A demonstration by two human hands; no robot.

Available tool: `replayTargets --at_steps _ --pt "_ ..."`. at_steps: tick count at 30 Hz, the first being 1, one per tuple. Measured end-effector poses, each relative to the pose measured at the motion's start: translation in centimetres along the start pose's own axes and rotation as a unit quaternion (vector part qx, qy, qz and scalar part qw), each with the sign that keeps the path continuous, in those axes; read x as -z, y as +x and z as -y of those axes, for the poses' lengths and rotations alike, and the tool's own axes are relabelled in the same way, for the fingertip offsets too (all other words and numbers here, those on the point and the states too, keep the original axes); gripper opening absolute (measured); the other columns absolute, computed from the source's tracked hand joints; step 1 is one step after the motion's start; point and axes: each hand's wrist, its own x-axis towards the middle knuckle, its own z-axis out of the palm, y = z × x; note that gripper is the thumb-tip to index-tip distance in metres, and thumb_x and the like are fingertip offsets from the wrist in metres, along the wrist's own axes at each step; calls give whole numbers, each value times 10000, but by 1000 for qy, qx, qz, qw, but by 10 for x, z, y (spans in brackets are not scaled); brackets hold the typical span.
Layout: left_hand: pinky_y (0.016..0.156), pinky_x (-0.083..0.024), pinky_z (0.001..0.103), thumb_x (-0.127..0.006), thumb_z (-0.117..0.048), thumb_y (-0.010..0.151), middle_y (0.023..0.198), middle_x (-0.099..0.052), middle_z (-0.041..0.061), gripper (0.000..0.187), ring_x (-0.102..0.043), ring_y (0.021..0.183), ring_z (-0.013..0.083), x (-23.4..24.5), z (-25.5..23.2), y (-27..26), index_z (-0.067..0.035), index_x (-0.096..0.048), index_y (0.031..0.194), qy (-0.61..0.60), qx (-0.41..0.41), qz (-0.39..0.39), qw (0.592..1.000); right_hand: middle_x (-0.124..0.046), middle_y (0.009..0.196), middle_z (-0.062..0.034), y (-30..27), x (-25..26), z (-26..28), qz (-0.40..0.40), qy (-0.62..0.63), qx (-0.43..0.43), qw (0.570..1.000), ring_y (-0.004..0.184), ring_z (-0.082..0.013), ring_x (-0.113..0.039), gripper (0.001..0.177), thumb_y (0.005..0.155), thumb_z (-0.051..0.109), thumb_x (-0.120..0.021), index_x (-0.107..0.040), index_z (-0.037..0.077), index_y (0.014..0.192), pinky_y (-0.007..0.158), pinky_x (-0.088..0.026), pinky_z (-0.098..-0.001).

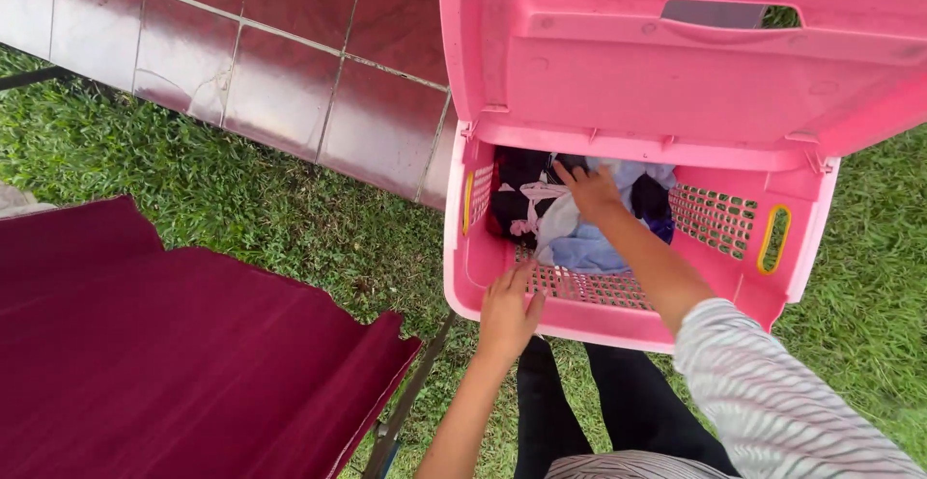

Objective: Hanging washed clothes on a drying rack using hangers.

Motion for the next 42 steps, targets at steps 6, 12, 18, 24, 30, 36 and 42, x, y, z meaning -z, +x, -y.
replayTargets --at_steps 6,12,18,24,30,36,42 --pt "974 -492 551 -624 -343 982 1265 -661 185 501 -663 1148 406 -29 31 50 -70 -591 1401 56 12 45 997 -788 886 -14 -67 -86 -34 1 33 -63 997 817 -253 -772 536 728 470 -783 -645 296 1216 777 -451 -486" --pt "974 -489 551 -589 -274 943 1334 -607 162 491 -593 1235 383 -99 107 167 -129 -569 1412 207 74 107 970 -808 881 -37 -194 7 -22 96 60 -41 993 892 -247 -795 328 785 457 -691 -758 294 1061 801 -575 -451" --pt "1154 -211 716 -628 -25 928 1726 -103 156 760 -97 1560 376 -160 133 200 -274 -363 1595 336 31 218 916 -799 879 -20 -285 62 -13 90 126 -58 986 928 -237 -788 372 772 524 -676 -718 343 1094 897 -545 -429" --pt "809 -531 525 -743 -147 768 937 -741 173 289 -687 901 413 -199 130 189 -91 -646 1034 301 -82 117 943 -791 950 20 -352 108 -31 -4 197 -136 971 854 -275 -713 426 711 506 -696 -732 271 1064 883 -526 -360" --pt "775 -560 497 -634 -167 862 1013 -724 242 469 -701 905 441 -63 22 161 17 -555 1286 100 -57 63 991 -771 1051 144 -386 148 -35 -81 230 -90 966 929 -171 -732 450 703 431 -723 -703 217 1099 939 -473 -327" --pt "797 -524 334 -573 43 776 1036 -711 109 420 -654 903 239 36 -28 87 -55 -608 1183 -238 -81 -122 960 -726 960 121 -396 206 -15 -143 251 -49 956 863 -148 -668 369 663 340 -741 -715 232 1015 919 -408 -313" --pt "857 -449 361 -648 36 827 931 -625 85 320 -513 936 213 97 -86 7 -91 -677 1118 -389 -44 -146 908 -667 1018 135 -394 202 14 -133 190 10 973 1037 -147 -670 349 719 452 -797 -629 322 996 903 -446 -327"
